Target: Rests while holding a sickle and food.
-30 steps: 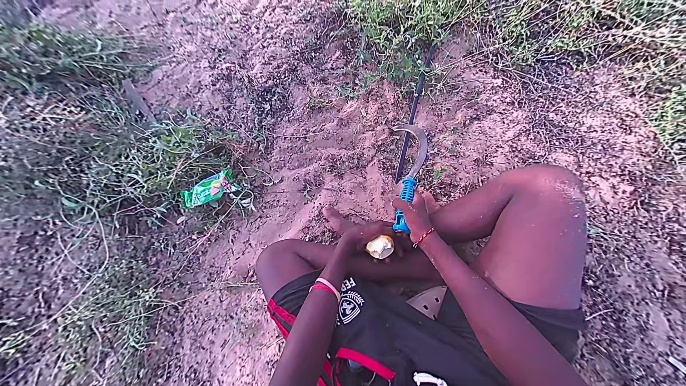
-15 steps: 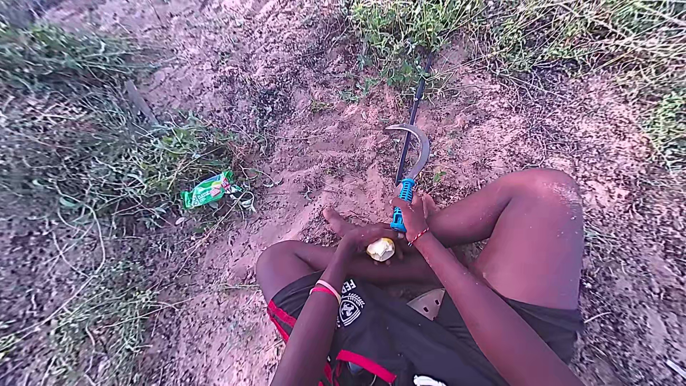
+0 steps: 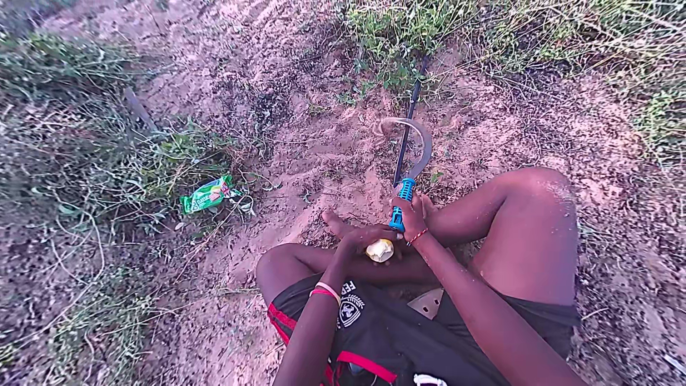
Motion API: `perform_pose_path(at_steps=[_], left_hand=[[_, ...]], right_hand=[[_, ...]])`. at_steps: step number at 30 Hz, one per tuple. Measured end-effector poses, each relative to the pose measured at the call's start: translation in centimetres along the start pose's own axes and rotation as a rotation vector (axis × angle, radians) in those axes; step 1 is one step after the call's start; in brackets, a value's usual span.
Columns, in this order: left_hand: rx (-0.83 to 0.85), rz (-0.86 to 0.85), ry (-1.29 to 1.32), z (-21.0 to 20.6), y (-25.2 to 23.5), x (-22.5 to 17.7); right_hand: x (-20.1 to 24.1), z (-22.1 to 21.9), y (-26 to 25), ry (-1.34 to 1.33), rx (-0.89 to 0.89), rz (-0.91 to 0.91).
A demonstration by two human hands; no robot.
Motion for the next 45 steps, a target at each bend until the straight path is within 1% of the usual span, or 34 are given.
perform_pose_path(at_steps=[2,3,4,6,8,10,12,13,14,16,18,19,22,24,26,28,31,33,34,36,40,41,43,44,45], left_hand=[[0.025,0.013,-0.003,-0.2,-0.3,-0.3],[0.003,0.030,-0.001,-0.2,-0.1,-0.2],[-0.028,0.051,-0.011,-0.2,0.0,-0.4],[-0.037,0.075,0.013,0.5,-0.2,0.5],[-0.027,0.077,0.023,0.7,-0.2,0.9],[-0.079,0.093,0.000,0.1,0.4,-0.1],[-0.179,0.131,-0.052,-1.5,1.5,-2.0],[-0.162,0.125,-0.055,-1.6,1.4,-2.1],[-0.101,0.095,-0.034,-1.2,0.8,-1.5],[0.021,0.057,-0.001,-0.1,-0.4,-0.3],[0.045,0.057,0.002,0.1,-0.7,0.1],[0.028,0.070,-0.003,-0.1,-0.6,0.0],[-0.090,0.117,-0.041,-1.3,0.6,-1.5],[-0.028,0.074,-0.022,-0.9,0.2,-0.8],[0.034,0.045,-0.013,0.1,-0.5,0.3],[0.052,0.041,-0.016,0.8,-0.7,0.9],[0.056,0.026,-0.013,0.6,-0.8,0.9],[0.042,0.026,-0.019,0.3,-0.6,0.5],[0.031,0.032,-0.023,0.0,-0.4,0.2],[0.021,0.045,-0.027,-0.3,-0.2,-0.1],[0.062,0.025,-0.022,-0.2,-0.7,0.0],[0.071,0.022,-0.017,-0.1,-0.7,0.2],[0.064,0.026,-0.039,0.0,-0.7,-0.2],[0.062,0.028,-0.062,0.0,-0.8,-0.5],[0.062,0.031,-0.085,-0.2,-0.8,-0.7]], right_hand=[[0.2,0.7,-0.3,0.144,-0.053,0.003],[0.1,0.8,-0.5,0.229,-0.062,-0.026],[0.0,0.7,-0.7,0.306,-0.036,-0.076],[0.0,0.1,-0.8,0.430,0.053,-0.158],[0.1,-0.7,-0.5,0.537,0.129,-0.176],[1.1,-1.3,0.0,0.650,0.124,-0.161],[2.3,-1.4,0.4,0.736,0.057,-0.127],[2.7,-1.2,0.5,0.762,0.021,-0.117],[2.8,-0.9,0.3,0.785,-0.003,-0.128],[2.7,-0.2,-0.3,0.843,0.015,-0.206],[2.6,0.0,-0.4,0.900,0.086,-0.285],[2.5,0.0,-0.3,0.928,0.110,-0.291],[3.7,-1.2,0.3,1.039,0.101,-0.206],[5.2,-1.8,0.7,1.118,0.058,-0.126],[6.5,-1.9,0.7,1.171,0.021,-0.086],[6.2,-1.2,0.1,1.197,0.020,-0.160],[4.0,1.0,-1.3,1.128,0.111,-0.353],[4.2,1.6,-1.3,1.057,0.132,-0.371],[4.8,1.4,-0.8,1.042,0.122,-0.351],[7.0,0.9,0.7,1.047,0.069,-0.256],[13.9,0.2,1.8,1.183,-0.025,0.069],[15.8,0.1,1.3,1.221,-0.017,0.125],[19.1,0.6,-1.3,1.315,0.039,0.172],[20.0,1.3,-3.2,1.374,0.087,0.152],[20.1,2.2,-5.0,1.428,0.156,0.094]])
Point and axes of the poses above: each hand's wrist, its own y-axis away from the middle knuckle, its own z-axis out of the back of the hand, x = y × z, the point moved 8 cm from there along -y, towards the middle knuckle, and after that the axes turned 14 degrees about x, right-handed, at the moved point
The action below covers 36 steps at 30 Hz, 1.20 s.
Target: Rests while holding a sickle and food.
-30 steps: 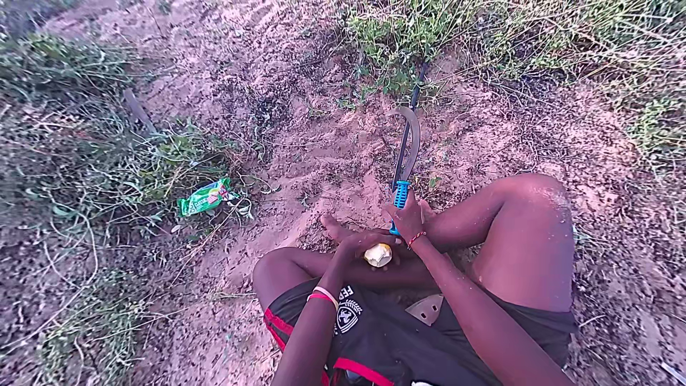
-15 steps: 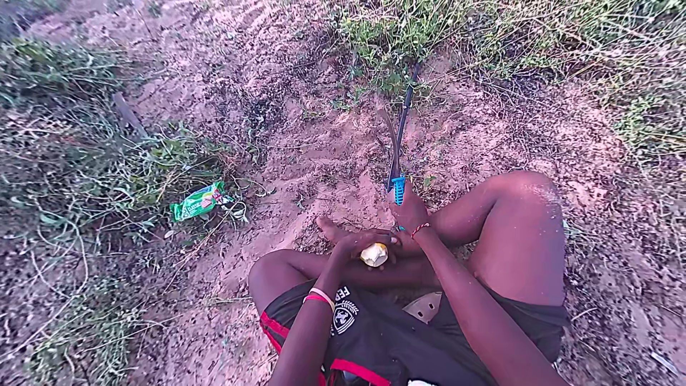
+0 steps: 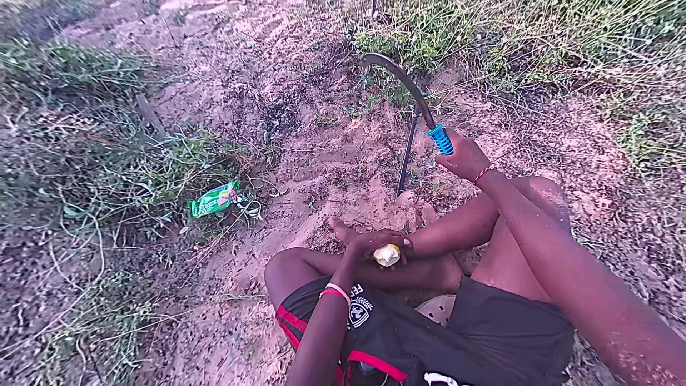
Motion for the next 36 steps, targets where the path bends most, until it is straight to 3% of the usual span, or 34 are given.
perform_pose_path(at_steps=[2,4,8,11,13,17,19,21,23,25,27,31,33,36], left_hand=[[-0.020,0.001,-0.025,-0.3,0.4,-0.2],[-0.058,-0.008,-0.026,-0.2,0.9,-0.4],[-0.062,-0.035,-0.011,0.5,0.5,0.6],[-0.067,-0.002,-0.066,-0.1,1.0,-0.3],[-0.111,0.058,-0.133,-1.2,1.7,-2.0],[-0.051,0.013,-0.087,-0.4,0.4,-0.8],[-0.094,0.016,-0.144,-0.7,0.7,-1.0],[-0.149,0.041,-0.266,-1.3,2.6,-2.1],[-0.205,0.013,-0.279,-1.9,5.6,-2.4],[-0.287,-0.095,-0.178,-1.8,9.4,-2.2],[-0.409,-0.198,-0.068,-0.7,13.3,-1.2],[-0.806,-0.180,0.031,3.4,18.0,1.0],[-0.884,-0.141,0.003,4.7,17.9,0.8],[-0.912,-0.124,-0.049,5.5,17.0,0.0]], right_hand=[[-2.0,-1.1,-2.0,0.156,0.235,-0.077],[-2.6,-1.8,-2.7,0.501,0.413,-0.204],[0.9,-1.7,-1.3,0.779,0.432,-0.207],[4.1,-0.5,1.2,0.829,0.357,-0.143],[5.8,1.5,3.1,0.766,0.210,-0.118],[9.1,4.0,5.4,0.382,-0.109,-0.102],[9.8,2.7,5.5,0.071,-0.286,-0.068],[9.2,-1.2,4.5,-0.219,-0.411,-0.098],[7.9,-8.6,3.4,-0.440,-0.341,-0.226],[7.2,-17.2,3.3,-0.585,-0.018,-0.346],[7.0,-22.6,4.6,-0.586,0.262,-0.404],[5.5,-22.5,9.6,-0.610,0.284,-0.378],[5.5,-21.1,12.8,-0.684,0.240,-0.344],[6.1,-18.3,14.7,-0.570,0.129,-0.253]])
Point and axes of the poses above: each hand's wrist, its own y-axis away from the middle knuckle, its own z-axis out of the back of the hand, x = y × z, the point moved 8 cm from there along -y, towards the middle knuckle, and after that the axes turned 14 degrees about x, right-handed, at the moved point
